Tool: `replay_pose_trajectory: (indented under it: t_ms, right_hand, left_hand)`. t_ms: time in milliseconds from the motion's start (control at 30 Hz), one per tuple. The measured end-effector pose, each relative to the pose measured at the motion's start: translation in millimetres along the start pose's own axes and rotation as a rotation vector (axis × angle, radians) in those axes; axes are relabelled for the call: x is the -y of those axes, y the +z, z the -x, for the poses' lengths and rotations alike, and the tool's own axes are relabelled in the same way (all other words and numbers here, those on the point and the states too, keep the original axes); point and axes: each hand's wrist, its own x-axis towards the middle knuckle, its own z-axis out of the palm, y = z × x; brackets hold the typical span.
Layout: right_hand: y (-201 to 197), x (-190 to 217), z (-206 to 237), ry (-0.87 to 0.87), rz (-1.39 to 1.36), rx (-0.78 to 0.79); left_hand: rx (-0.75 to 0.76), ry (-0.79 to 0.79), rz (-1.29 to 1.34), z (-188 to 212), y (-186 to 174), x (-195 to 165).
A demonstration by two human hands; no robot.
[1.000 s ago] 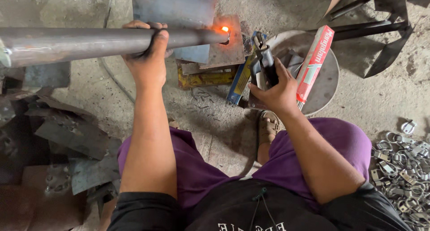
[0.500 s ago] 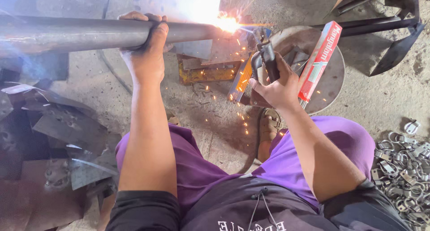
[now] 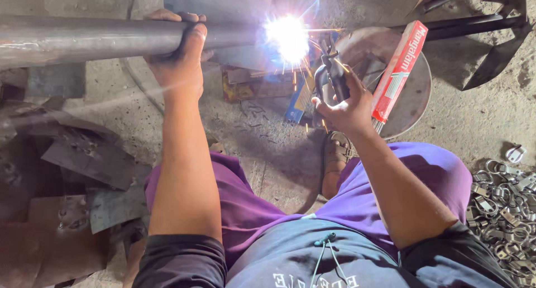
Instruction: The person welds a metal pipe to a flat metal plate using a handheld welding torch. They hold the pipe steady with one hand while applying the weld with the other, creating bright sparks and a glowing seam. The person repositions the pipe and continues welding along the joint.
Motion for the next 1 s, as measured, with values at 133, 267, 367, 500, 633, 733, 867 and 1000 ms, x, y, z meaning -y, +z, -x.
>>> replay_pose_trajectory:
  t_ms: [133,267,367,500,633,733,867,1000]
  right_hand:
    - [2.3,-4.5,2.1,-0.052,0.059,-0.030]
    - [7.0,-10.7,6.4,-0.144,0.069,-0.052]
    - [8.5,-13.9,10.2,-0.093,0.128,0.001]
    - [12.2,-13.9,11.0,-0.247,0.339,-0.036]
    - [12.4,-13.7,6.2,-0.009,-0.011,-0.087]
    - [12.7,-15.4,4.9,-0.048,0.031,-0.076]
    - [16.2,-18.1,5.2,-0.070,0.113,-0.076]
    - [18.4,-18.3,3.7,-0.087,0.061,-0.060]
  left_hand:
    - [0.015,0.045,-0.020,0.5,-0.1,0.5]
    - [0.022,0.043,-0.015,2.4,-2.3,-0.2]
    - [-0.051,-0.075,-0.038,1.8,-5.5,1.0]
    - [0.017,0.013,-0.240,-8.2,-7.1,8.2]
    - [0.076,0.117,0.015,0.8,-2.6,7.6]
    - [-0.008,-0.017,-0.022,3.8,0.6,-2.2]
    - [0.039,0.051,0.016,1.7,8.1,-10.4]
    - [-0.078,-0.093,-0.022,2.4,6.7,-7.7]
